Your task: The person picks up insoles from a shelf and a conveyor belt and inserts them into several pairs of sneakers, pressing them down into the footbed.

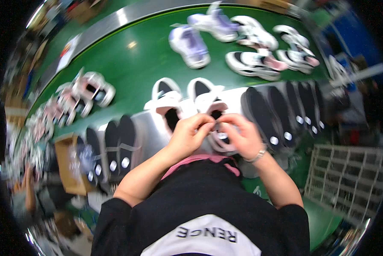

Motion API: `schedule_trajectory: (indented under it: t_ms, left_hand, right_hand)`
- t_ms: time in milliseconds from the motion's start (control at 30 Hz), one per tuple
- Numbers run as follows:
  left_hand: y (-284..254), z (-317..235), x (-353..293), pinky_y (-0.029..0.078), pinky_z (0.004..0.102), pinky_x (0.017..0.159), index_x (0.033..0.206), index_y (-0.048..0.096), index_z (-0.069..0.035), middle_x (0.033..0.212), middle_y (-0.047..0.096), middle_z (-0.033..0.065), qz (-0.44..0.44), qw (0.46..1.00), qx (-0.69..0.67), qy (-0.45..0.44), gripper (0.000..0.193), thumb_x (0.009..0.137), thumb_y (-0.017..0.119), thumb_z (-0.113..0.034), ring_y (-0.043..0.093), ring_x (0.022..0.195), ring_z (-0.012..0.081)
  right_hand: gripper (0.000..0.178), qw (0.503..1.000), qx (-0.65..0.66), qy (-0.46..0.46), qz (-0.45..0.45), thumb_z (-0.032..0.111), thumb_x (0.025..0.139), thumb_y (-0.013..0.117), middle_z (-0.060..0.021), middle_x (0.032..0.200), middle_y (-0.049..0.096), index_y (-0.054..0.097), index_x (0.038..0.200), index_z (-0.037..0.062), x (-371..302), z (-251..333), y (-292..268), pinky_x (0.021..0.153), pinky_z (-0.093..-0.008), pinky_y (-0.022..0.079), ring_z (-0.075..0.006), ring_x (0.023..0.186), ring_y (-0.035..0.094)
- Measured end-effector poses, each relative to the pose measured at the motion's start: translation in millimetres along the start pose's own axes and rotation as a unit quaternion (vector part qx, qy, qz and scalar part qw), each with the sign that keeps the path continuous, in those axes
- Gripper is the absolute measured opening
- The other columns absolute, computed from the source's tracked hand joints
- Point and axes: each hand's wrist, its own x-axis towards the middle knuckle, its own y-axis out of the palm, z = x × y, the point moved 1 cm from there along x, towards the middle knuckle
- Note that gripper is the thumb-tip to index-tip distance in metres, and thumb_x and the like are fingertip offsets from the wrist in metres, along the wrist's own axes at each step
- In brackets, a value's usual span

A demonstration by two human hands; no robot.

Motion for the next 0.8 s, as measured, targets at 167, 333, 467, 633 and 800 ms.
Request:
schedule_trajectory:
  t_ms: [167, 333, 467, 633, 800]
  left_hand:
    - [-109.3, 0.4, -55.5, 0.044, 0.0249, 0.061, 0.088, 0.055, -0.002, 0.074, 0.059, 0.0065, -0.325, 0.927, 0.186, 0.025, 0.009, 0.082, 0.05, -0.007, 0.056, 0.067, 0.014]
    - [-233.8, -10.0, -167.6, 0.045, 0.0314, 0.069, 0.094, 0.054, -0.002, 0.085, 0.058, 0.0124, -0.63, 0.624, 0.445, -0.124, 0.016, 0.081, 0.048, -0.009, 0.057, 0.078, 0.0243]
    - [-220.4, 1.6, -192.2, 0.031, 0.0419, 0.087, 0.112, 0.043, 0.001, 0.109, 0.045, 0.0191, -0.541, 0.506, 0.647, -0.179, 0.041, 0.079, 0.054, -0.022, 0.04, 0.103, 0.0328]
    - [-86.2, 16.8, -86.4, 0.045, 0.03, 0.063, 0.121, 0.031, -0.001, 0.083, 0.057, 0.0115, -0.28, 0.897, 0.309, -0.149, 0.06, 0.073, 0.06, -0.02, 0.057, 0.071, 0.023]
    - [-14.6, 30.5, -12.9, 0.045, 0.0424, 0.062, 0.129, 0.011, -0.005, 0.08, 0.059, 0.0196, -0.046, 0.893, 0.395, -0.212, 0.081, 0.07, 0.06, -0.03, 0.058, 0.07, 0.0365]
  right_hand:
    - [0.028, 0.996, -0.045, 0.045, -0.056, 0.008, 0.081, 0.049, -0.0051, 0.094, 0.052, 0.045, 0.108, 0.0, -22.7, -55.2, -27.0, 0.076, -0.0229, 0.04, -0.0108, 0.085, 0.05]
    - [0.044, 0.989, 0.038, 0.14, -0.031, 0.013, 0.08, 0.054, -0.0089, 0.105, 0.047, 0.035, 0.117, -0.0013, -34.6, -111.2, -30.9, 0.081, -0.0265, 0.039, -0.0148, 0.093, 0.048]
    - [0.042, 0.986, -0.067, 0.152, -0.001, 0.01, 0.074, 0.051, -0.0101, 0.095, 0.049, 0.038, 0.113, -0.0005, -13.1, -107.1, -13.3, 0.065, -0.0268, 0.044, -0.016, 0.08, 0.052]
    - [0.038, 0.976, -0.202, 0.075, 0.031, 0.018, 0.072, 0.052, -0.0229, 0.088, 0.051, 0.042, 0.1, -0.0069, 9.0, -84.9, 21.3, 0.066, -0.0357, 0.044, -0.03, 0.074, 0.054]
    - [0.044, 0.955, -0.194, 0.033, 0.223, 0.029, 0.079, 0.053, -0.0215, 0.097, 0.051, 0.045, 0.109, -0.0032, 14.3, -53.8, 18.7, 0.077, -0.0356, 0.042, -0.0322, 0.087, 0.052]
